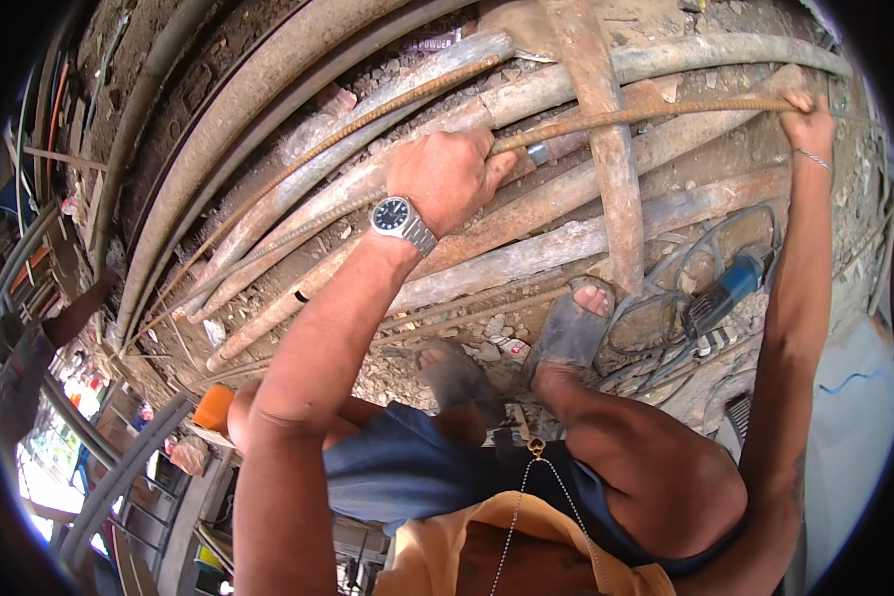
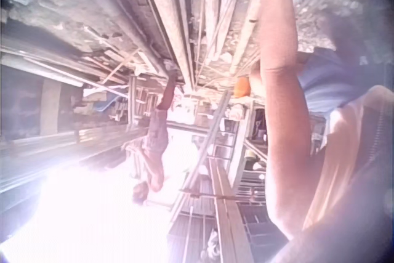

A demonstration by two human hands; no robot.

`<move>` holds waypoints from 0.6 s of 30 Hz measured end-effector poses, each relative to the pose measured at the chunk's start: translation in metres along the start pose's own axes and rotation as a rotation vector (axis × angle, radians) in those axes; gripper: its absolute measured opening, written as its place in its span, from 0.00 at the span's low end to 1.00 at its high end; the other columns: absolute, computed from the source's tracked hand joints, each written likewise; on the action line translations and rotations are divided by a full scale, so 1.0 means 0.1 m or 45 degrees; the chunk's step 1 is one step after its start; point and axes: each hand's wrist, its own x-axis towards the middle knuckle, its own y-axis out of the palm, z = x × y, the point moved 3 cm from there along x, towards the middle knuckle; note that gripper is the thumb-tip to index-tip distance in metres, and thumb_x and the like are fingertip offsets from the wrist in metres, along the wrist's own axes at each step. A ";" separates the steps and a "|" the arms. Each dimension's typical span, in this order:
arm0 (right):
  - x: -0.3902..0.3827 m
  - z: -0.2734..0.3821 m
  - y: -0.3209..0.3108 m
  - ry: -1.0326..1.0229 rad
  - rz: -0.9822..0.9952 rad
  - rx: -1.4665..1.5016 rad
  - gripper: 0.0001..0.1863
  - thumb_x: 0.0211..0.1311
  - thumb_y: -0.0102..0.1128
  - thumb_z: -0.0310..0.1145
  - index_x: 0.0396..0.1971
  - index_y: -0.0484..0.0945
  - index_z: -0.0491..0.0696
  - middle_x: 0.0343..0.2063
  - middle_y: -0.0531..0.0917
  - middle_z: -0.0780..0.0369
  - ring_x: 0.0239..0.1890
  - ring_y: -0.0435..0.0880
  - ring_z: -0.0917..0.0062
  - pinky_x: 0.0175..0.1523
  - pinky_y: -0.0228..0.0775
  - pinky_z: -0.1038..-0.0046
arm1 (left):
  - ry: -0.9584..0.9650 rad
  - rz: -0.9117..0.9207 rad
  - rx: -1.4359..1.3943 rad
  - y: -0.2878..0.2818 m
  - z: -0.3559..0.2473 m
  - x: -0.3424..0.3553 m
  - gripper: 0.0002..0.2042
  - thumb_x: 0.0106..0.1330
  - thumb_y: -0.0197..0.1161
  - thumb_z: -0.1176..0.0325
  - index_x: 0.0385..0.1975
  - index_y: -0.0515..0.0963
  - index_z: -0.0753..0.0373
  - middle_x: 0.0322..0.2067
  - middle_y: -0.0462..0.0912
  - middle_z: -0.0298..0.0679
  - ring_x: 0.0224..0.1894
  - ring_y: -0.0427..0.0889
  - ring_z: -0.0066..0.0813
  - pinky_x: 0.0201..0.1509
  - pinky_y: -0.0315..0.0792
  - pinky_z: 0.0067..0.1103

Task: The person selects a long metal rod from a pile of scrap materials on the ground. They position the rod and use an angle grinder to cut through it, generating sparks. After cutting, the person sets the tool down and moves the cut pieces.

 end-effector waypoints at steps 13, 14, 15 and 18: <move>1.44 1.65 -1.08 -0.765 -0.081 -1.999 0.17 0.68 0.40 0.41 0.21 0.63 0.49 0.15 0.62 0.64 0.20 0.65 0.72 0.26 0.56 0.68 | 0.002 0.117 -0.089 0.01 0.10 0.09 0.23 0.66 0.58 0.44 0.29 0.83 0.62 0.24 0.84 0.51 0.30 0.86 0.47 0.37 0.80 0.37; 1.28 1.63 -1.01 -0.995 -0.066 -2.512 0.15 0.67 0.40 0.39 0.21 0.64 0.48 0.15 0.64 0.64 0.21 0.67 0.71 0.27 0.57 0.67 | 0.019 0.114 -0.097 0.02 0.12 0.09 0.23 0.67 0.58 0.44 0.29 0.83 0.62 0.24 0.84 0.51 0.29 0.86 0.47 0.37 0.80 0.37; 1.16 1.65 -0.88 -1.111 -0.023 -2.840 0.14 0.67 0.41 0.38 0.23 0.66 0.48 0.17 0.66 0.63 0.23 0.69 0.71 0.28 0.59 0.67 | 0.037 0.091 -0.101 0.06 0.15 0.09 0.23 0.67 0.58 0.44 0.29 0.83 0.61 0.24 0.84 0.52 0.29 0.86 0.48 0.37 0.80 0.37; 0.85 1.62 -0.42 -1.344 0.112 -3.343 0.14 0.66 0.43 0.39 0.28 0.75 0.48 0.24 0.75 0.60 0.31 0.77 0.72 0.32 0.65 0.66 | 0.044 0.052 -0.115 0.14 0.20 0.17 0.23 0.66 0.58 0.44 0.28 0.84 0.61 0.25 0.84 0.52 0.30 0.86 0.48 0.37 0.79 0.37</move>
